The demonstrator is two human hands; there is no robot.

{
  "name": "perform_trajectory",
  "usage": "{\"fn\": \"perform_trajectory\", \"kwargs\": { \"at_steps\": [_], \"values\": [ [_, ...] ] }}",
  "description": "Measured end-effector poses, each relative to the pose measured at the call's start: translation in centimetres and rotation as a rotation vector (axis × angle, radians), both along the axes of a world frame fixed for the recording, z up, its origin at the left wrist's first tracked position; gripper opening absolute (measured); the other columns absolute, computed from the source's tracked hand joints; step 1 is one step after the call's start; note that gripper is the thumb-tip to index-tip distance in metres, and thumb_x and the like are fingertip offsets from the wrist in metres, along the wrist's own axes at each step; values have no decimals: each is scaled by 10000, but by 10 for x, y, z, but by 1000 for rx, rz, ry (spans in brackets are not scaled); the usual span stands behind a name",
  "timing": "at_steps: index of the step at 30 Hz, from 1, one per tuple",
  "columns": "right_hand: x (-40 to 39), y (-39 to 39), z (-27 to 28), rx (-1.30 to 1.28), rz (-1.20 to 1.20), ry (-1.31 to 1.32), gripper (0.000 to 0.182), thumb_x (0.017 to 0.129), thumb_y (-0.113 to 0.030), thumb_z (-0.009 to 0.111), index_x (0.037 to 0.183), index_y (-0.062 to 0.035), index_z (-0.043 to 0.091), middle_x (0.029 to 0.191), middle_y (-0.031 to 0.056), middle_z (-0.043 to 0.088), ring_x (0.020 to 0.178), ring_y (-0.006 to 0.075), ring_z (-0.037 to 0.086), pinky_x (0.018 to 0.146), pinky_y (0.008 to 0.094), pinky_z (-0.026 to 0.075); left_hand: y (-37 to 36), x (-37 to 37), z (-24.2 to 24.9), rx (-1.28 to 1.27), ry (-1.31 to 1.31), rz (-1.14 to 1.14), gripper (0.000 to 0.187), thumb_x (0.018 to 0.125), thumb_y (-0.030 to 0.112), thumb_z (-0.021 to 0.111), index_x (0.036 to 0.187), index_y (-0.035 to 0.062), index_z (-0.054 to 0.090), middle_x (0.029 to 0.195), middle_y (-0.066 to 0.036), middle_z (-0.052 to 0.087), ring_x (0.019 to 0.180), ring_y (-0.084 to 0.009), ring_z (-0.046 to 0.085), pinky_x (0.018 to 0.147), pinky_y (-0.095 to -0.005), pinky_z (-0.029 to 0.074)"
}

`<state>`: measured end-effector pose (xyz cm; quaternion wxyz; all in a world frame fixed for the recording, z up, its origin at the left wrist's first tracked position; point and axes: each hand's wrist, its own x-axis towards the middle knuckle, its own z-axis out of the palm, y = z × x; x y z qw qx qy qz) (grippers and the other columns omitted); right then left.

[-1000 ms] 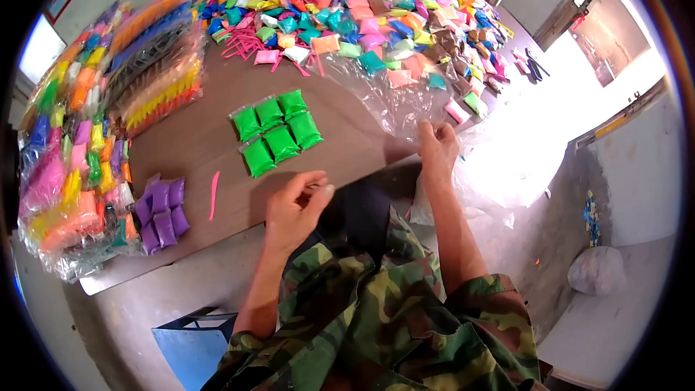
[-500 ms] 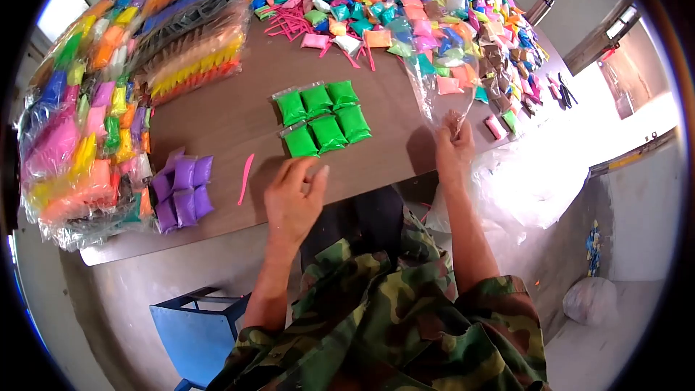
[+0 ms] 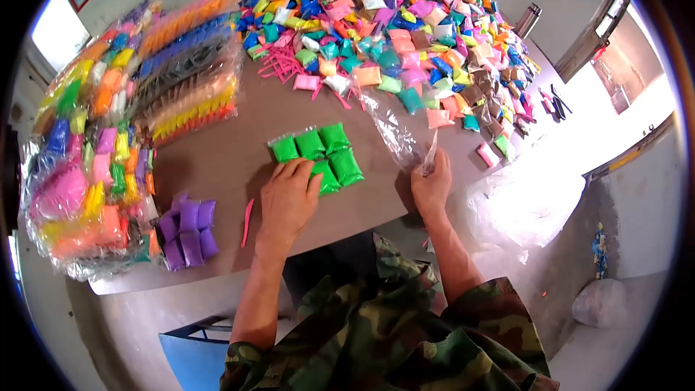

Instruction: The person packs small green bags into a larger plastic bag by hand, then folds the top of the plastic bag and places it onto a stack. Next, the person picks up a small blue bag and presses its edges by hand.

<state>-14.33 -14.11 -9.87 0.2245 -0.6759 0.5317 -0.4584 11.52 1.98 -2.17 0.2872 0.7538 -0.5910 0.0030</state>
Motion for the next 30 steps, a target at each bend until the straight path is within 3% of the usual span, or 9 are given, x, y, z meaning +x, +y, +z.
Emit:
{"fn": "perform_trajectory", "kwargs": {
  "at_steps": [4, 6, 9, 13, 19, 21, 25, 28, 30],
  "values": [
    [1, 2, 5, -94, 22, 34, 480, 882, -3, 658, 1362, 3, 667, 1263, 208, 704, 1155, 390, 697, 1032, 427, 547, -25, -4, 7, 148, -43, -3, 284, 1024, 274, 679, 1220, 76, 735, 1223, -112, 758, 1122, -348, 721, 921, -495, 595],
    [3, 0, 5, -209, 41, 61, 487, 866, 4, 679, 1352, 18, 653, 1274, 218, 692, 1187, 417, 681, 1051, 436, 541, -33, -6, 10, 365, -17, -17, 318, 1010, 275, 669, 1246, 74, 740, 1250, -128, 756, 1121, -360, 733, 921, -514, 593],
    [4, 3, 9, -149, 80, -1, 500, 847, -7, 761, 1339, -3, 669, 1330, 216, 674, 1254, 409, 665, 1071, 440, 541, -37, -8, 12, 372, -11, -27, 387, 971, 285, 678, 1288, 72, 740, 1262, -151, 753, 1107, -385, 737, 938, -520, 592],
    [4, 3, 7, -155, 103, -82, 498, 847, 15, 755, 1337, -15, 673, 1344, 204, 667, 1258, 409, 662, 1066, 440, 544, -42, -10, 7, 456, -26, -25, 448, 941, 298, 675, 1320, 66, 737, 1266, -173, 749, 1113, -401, 730, 961, -516, 589],
    [2, 3, 3, -116, 121, -169, 473, 880, 4, 763, 1346, -11, 679, 1358, 212, 670, 1265, 387, 672, 1073, 425, 543, -38, -3, -2, 278, 21, -68, 394, 912, 265, 719, 1230, 33, 740, 1152, -188, 753, 1065, -418, 729, 948, -531, 578],
    [1, 0, -1, -127, 128, -178, 480, 870, 18, 764, 1342, -9, 681, 1355, 207, 672, 1272, 382, 669, 1075, 424, 542, -33, 2, 0, 291, 184, -106, 371, 877, 216, 778, 1197, 32, 736, 1142, -188, 751, 1026, -419, 727, 906, -497, 581],
    [2, 0, 3, -91, 156, -212, 505, 833, 37, 745, 1331, 6, 666, 1362, 232, 652, 1284, 441, 640, 1078, 459, 539, -27, -22, 33, 262, 218, -49, 333, 878, 158, 807, 1168, 19, 725, 1134, -192, 753, 1009, -378, 746, 859, -451, 592],
    [1, 2, 1, -121, 153, -189, 505, 834, 29, 755, 1331, 10, 666, 1367, 231, 651, 1291, 434, 641, 1076, 453, 542, -44, -44, 41, 103, 412, 10, 294, 899, 134, 814, 1147, 10, 717, 1130, -193, 759, 994, -340, 767, 831, -426, 603],
    [0, 1, 3, -89, 183, -230, 518, 834, 20, 763, 1342, 14, 661, 1384, 224, 649, 1300, 424, 643, 1083, 451, 542, -72, -58, 25, -204, 575, -63, 279, 913, 117, 812, 1150, 6, 716, 1082, -182, 772, 973, -311, 778, 822, -413, 607]
  ]
}}
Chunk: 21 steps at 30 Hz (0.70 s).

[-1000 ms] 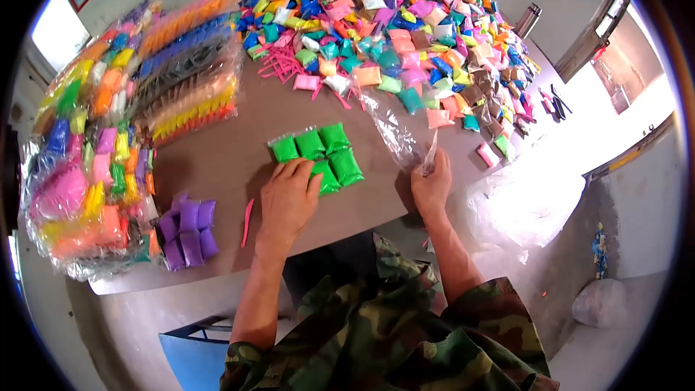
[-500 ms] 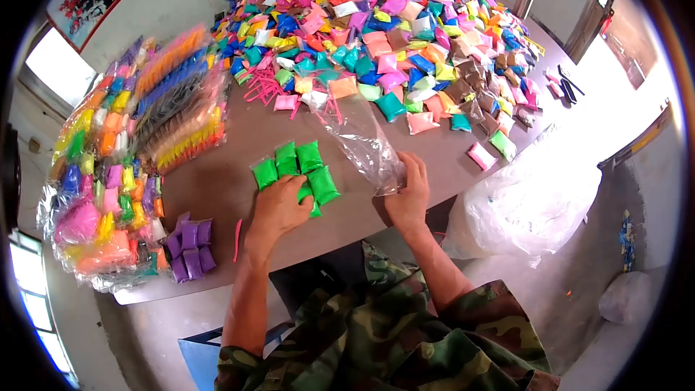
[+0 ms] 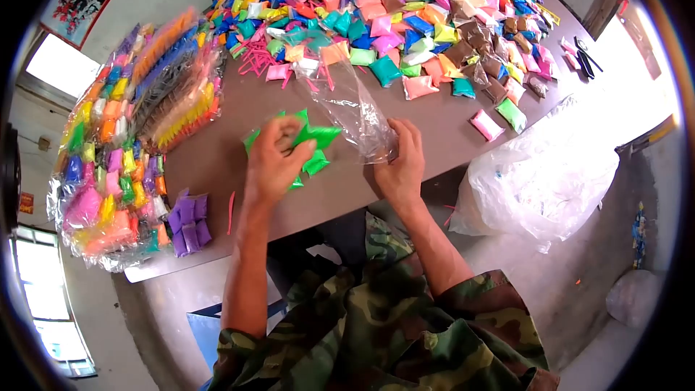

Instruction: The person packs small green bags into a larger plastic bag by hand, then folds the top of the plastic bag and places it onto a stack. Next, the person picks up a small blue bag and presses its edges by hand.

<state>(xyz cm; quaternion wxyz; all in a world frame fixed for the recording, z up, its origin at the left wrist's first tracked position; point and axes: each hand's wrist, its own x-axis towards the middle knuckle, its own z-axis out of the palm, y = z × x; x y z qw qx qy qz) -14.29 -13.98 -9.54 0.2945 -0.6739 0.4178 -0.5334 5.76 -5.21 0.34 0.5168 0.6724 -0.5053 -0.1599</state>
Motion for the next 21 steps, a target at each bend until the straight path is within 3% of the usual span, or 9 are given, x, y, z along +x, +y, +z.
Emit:
{"fn": "perform_trajectory", "kwargs": {
  "at_steps": [4, 6, 7, 9, 10, 13, 15, 18, 21],
  "values": [
    [-4, 0, 3, 12, 19, 52, 557, 832, 13, 762, 1375, 14, 639, 1427, 222, 626, 1334, 416, 627, 1103, 450, 534, -41, -41, -33, -41, 49, -58, 280, 909, 121, 809, 1146, 3, 718, 1019, -176, 776, 926, -322, 776, 806, -415, 605],
    [-7, 2, 8, 10, 67, 63, 642, 819, -16, 780, 1436, 4, 604, 1486, 230, 591, 1366, 418, 606, 1118, 448, 527, -50, -51, -47, 32, 34, -78, 288, 929, 89, 814, 1175, -25, 715, 1035, -94, 790, 938, -156, 743, 826, -347, 598],
    [-11, 2, 9, 18, 61, 70, 642, 819, -16, 780, 1436, 4, 604, 1486, 230, 591, 1366, 418, 606, 1118, 448, 527, -50, -53, -51, 40, 42, -84, 288, 929, 89, 814, 1175, -25, 715, 1035, -94, 790, 938, -156, 743, 826, -347, 598],
    [-16, 1, 14, 22, 149, 114, 736, 801, -40, 798, 1500, -6, 569, 1560, 235, 537, 1380, 414, 595, 1117, 439, 528, -49, -57, -53, 217, 104, -163, 277, 930, 92, 808, 1170, -13, 718, 997, -112, 798, 934, -196, 767, 840, -362, 598],
    [-20, 1, 18, 27, 147, 118, 736, 801, -40, 798, 1500, -6, 569, 1560, 235, 537, 1380, 414, 595, 1117, 439, 528, -46, -57, -51, 234, -49, -142, 285, 922, 132, 813, 1172, 23, 729, 982, -167, 798, 912, -310, 783, 840, -419, 596],
    [-38, 0, 32, 39, 237, 240, 797, 791, -46, 798, 1547, -29, 548, 1619, 230, 491, 1385, 418, 593, 1121, 440, 523, -40, -56, -39, 309, -296, -136, 306, 912, 191, 819, 1174, 56, 737, 1020, -213, 784, 938, -419, 753, 839, -496, 580],
    [-52, -3, 44, 329, 368, 159, 807, 802, -38, 777, 1573, -59, 540, 1655, 203, 459, 1409, 401, 588, 1133, 449, 513, -41, -56, -39, 332, -318, -139, 311, 914, 210, 814, 1177, 62, 739, 1039, -216, 781, 954, -440, 738, 845, -520, 570],
    [-64, -16, 48, 442, 391, 236, 806, 817, -53, 768, 1588, -85, 535, 1648, 202, 482, 1409, 396, 599, 1134, 461, 515, -42, -60, -33, 341, -353, -164, 306, 918, 219, 808, 1176, 67, 742, 1060, -216, 777, 980, -455, 727, 851, -543, 561],
    [-59, -27, 32, 161, 349, 383, 788, 829, -68, 764, 1585, -95, 541, 1591, 211, 554, 1374, 406, 623, 1112, 467, 534, -45, -66, -36, 289, -391, -221, 291, 919, 198, 805, 1174, 69, 746, 1068, -211, 776, 998, -448, 729, 858, -539, 562]
  ]
}}
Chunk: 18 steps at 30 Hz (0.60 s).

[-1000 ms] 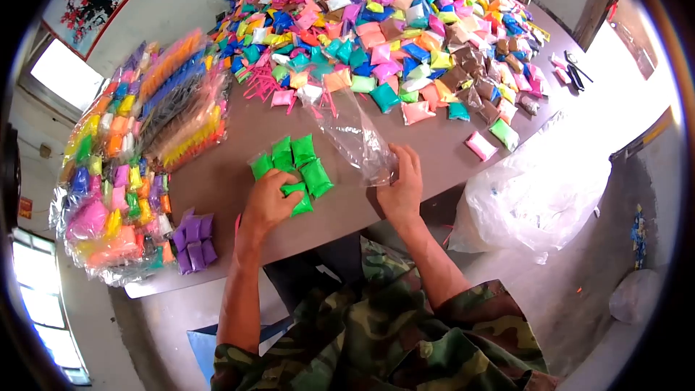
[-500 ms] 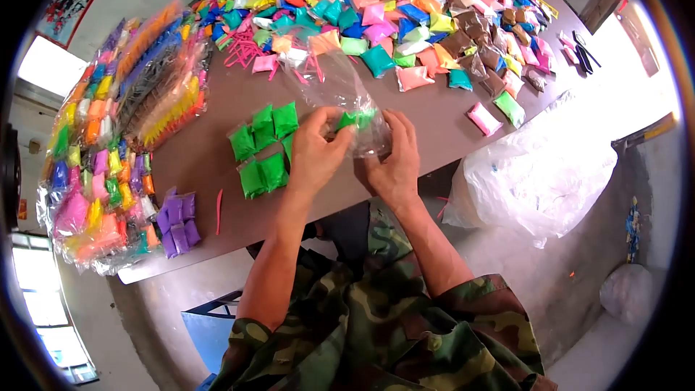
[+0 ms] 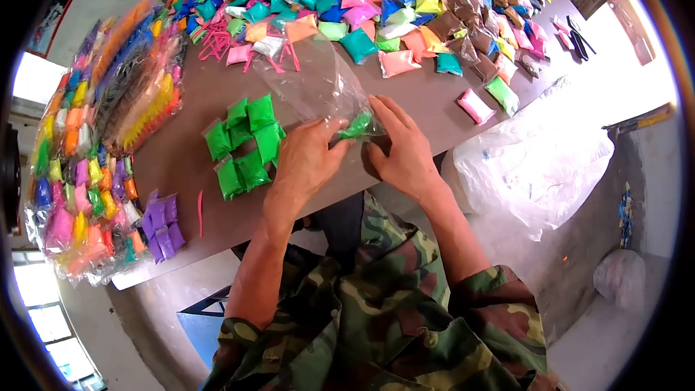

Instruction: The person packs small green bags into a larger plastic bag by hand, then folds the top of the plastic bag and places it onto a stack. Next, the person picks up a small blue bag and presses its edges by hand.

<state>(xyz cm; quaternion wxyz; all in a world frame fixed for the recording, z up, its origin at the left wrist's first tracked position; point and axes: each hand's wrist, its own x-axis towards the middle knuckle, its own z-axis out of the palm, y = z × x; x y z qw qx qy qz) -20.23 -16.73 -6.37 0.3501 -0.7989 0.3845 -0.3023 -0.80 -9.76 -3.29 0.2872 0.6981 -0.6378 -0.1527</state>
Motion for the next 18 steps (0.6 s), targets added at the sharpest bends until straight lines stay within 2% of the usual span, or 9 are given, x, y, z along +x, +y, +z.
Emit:
{"fn": "perform_trajectory", "kwargs": {
  "at_steps": [4, 6, 7, 9, 13, 18],
  "values": [
    [7, -4, -5, -98, -28, -14, 749, 825, -72, 763, 1551, -99, 580, 1525, 213, 620, 1355, 430, 626, 1105, 469, 540, -5, 2, 1, -105, 22, -66, 308, 902, 169, 811, 1188, 73, 752, 1028, -220, 773, 967, -464, 726, 843, -537, 569],
    [8, -4, -11, -142, -53, -31, 716, 811, -58, 769, 1510, -109, 624, 1479, 172, 660, 1334, 413, 640, 1103, 461, 542, -9, 4, 4, -2, 58, -17, 318, 896, 162, 809, 1191, 60, 749, 997, -230, 767, 944, -476, 723, 824, -540, 570],
    [9, -4, -13, -139, -53, -28, 716, 811, -58, 769, 1510, -109, 624, 1479, 172, 660, 1334, 413, 640, 1103, 461, 542, -10, 4, 4, 98, 93, 31, 329, 890, 155, 807, 1194, 46, 746, 967, -240, 762, 921, -487, 719, 804, -543, 572],
    [12, -2, -15, -247, -47, -40, 711, 791, -55, 798, 1483, -121, 654, 1465, 140, 667, 1312, 387, 649, 1094, 450, 547, -12, 4, 0, 74, 82, 24, 330, 888, 152, 803, 1189, 31, 743, 945, -250, 754, 907, -491, 719, 782, -546, 568],
    [17, 2, -8, -279, -72, -35, 723, 775, -56, 824, 1475, -134, 662, 1452, 124, 672, 1294, 368, 653, 1080, 444, 553, -12, 2, 10, 70, 98, -35, 317, 898, 150, 789, 1171, -3, 737, 941, -269, 747, 915, -489, 721, 763, -552, 555],
    [16, 0, -12, -282, -56, -34, 728, 772, -53, 833, 1475, -129, 661, 1454, 126, 668, 1300, 366, 646, 1081, 451, 549, -13, 1, 3, 66, 114, -51, 325, 907, 173, 795, 1175, 0, 741, 949, -268, 751, 898, -489, 720, 756, -540, 556]
  ]
}}
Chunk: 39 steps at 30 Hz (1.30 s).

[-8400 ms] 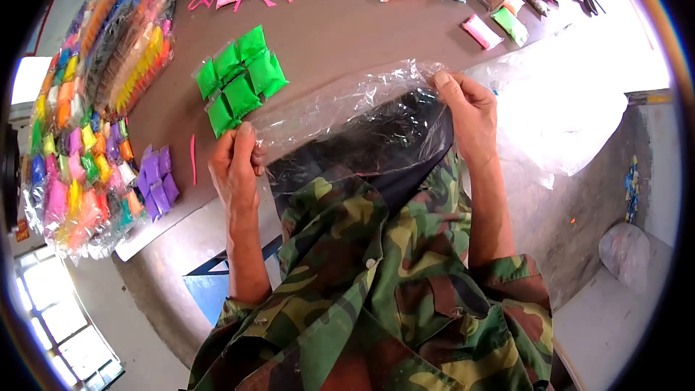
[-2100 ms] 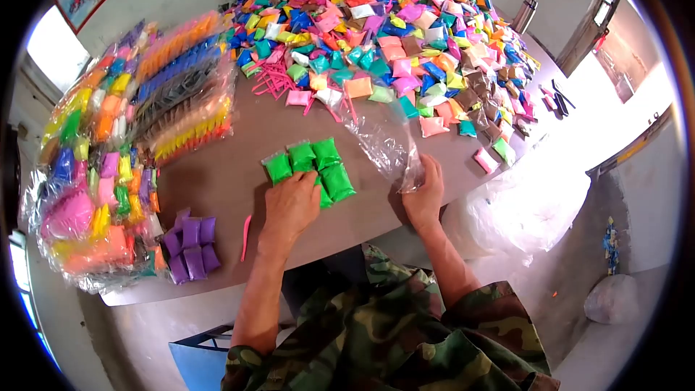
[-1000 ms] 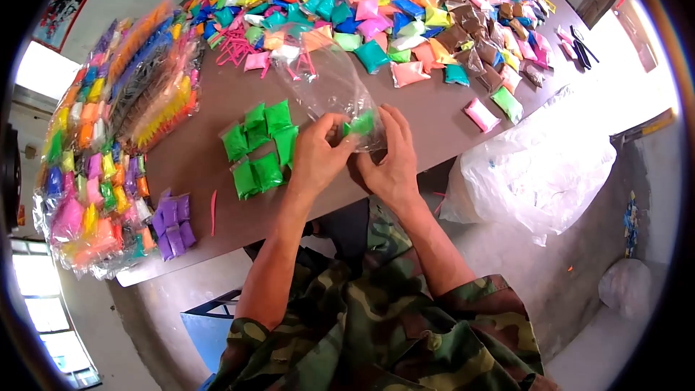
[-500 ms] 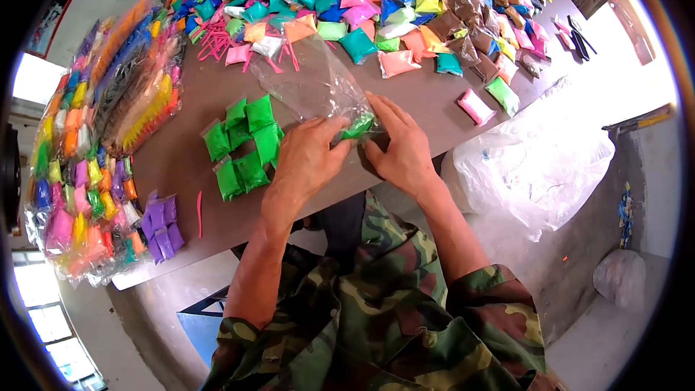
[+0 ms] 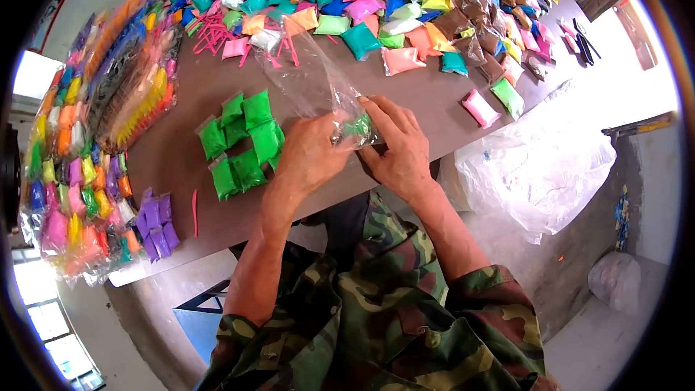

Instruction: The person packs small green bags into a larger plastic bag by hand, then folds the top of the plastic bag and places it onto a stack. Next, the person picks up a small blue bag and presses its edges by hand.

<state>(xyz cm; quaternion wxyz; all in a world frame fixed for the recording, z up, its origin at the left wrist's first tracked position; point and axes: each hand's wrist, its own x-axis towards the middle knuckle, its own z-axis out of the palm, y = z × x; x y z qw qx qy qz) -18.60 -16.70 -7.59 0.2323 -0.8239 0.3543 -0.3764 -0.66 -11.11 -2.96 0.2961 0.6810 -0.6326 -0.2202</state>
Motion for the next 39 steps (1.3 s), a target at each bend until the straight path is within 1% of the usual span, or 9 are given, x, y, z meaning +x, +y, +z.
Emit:
{"fn": "perform_trajectory", "kwargs": {
  "at_steps": [6, 7, 12, 19, 26, 28, 31, 35, 39],
  "values": [
    [-25, -11, -18, 211, 32, -159, 523, 851, 5, 771, 1362, -100, 743, 1236, 158, 753, 1128, 350, 732, 996, 382, 583, 23, 1, 23, -113, -9, 146, 325, 922, 169, 821, 1191, 3, 746, 969, -215, 770, 810, -374, 746, 717, -453, 579],
    [-31, -7, -4, 226, -36, -137, 405, 923, 27, 707, 1314, -63, 763, 1160, 115, 794, 1033, 236, 775, 932, 313, 585, 26, 5, 25, -198, 31, 194, 315, 922, 141, 831, 1194, 5, 749, 992, -189, 782, 788, -319, 754, 693, -415, 588],
    [-83, -30, 39, 559, 101, -280, 315, 996, 57, 614, 1273, 9, 755, 1153, 35, 804, 1049, 95, 715, 925, 279, 578, 37, 26, 42, -391, 138, 204, 277, 913, 79, 839, 1165, 27, 739, 1166, -122, 774, 855, -269, 760, 647, -350, 603],
    [-142, -59, 135, 507, 503, 4, 122, 937, 48, 692, 1024, 8, 767, 998, 83, 793, 905, 130, 719, 795, 304, 549, 32, 23, 63, -280, 337, 69, 284, 908, 66, 808, 1175, 11, 727, 1355, -112, 750, 809, -174, 704, 676, -310, 583],
    [-137, -64, 197, 387, 804, -32, 176, 888, 52, 650, 1016, -20, 747, 915, 123, 789, 803, 236, 751, 739, 367, 586, 23, -15, 69, -74, 543, -292, 250, 837, 146, 789, 1047, 46, 698, 1478, -84, 704, 789, -90, 581, 733, -275, 511],
    [-139, -67, 209, 356, 792, 60, 211, 860, 68, 634, 1015, -19, 747, 912, 136, 787, 774, 236, 746, 716, 374, 587, 23, -25, 63, -45, 455, -342, 249, 831, 151, 794, 1025, 34, 691, 1400, -110, 731, 810, -160, 628, 761, -311, 535],
    [-142, -82, 220, 336, 837, 92, 217, 881, -3, 651, 1069, 9, 759, 911, 143, 783, 787, 226, 741, 721, 351, 564, 33, -44, 34, -323, 267, -474, 254, 792, 152, 790, 979, 17, 683, 1014, -171, 696, 990, -384, 693, 872, -469, 566],
    [-136, -93, 219, 272, 710, 160, 207, 963, -95, 673, 1113, 12, 769, 941, 92, 781, 817, 142, 705, 712, 305, 526, 63, -65, 46, 25, 481, -474, 225, 832, 89, 802, 1018, 28, 690, 977, -105, 710, 881, -276, 694, 774, -392, 545],
    [-97, -106, 200, 340, 328, 329, 367, 974, -149, 781, 1288, 28, 712, 998, 31, 766, 906, 89, 700, 786, 264, 552, 89, -64, 35, 75, 567, -361, 224, 850, 71, 803, 1039, 25, 693, 970, -99, 714, 864, -242, 687, 770, -369, 536]
  ]
}}
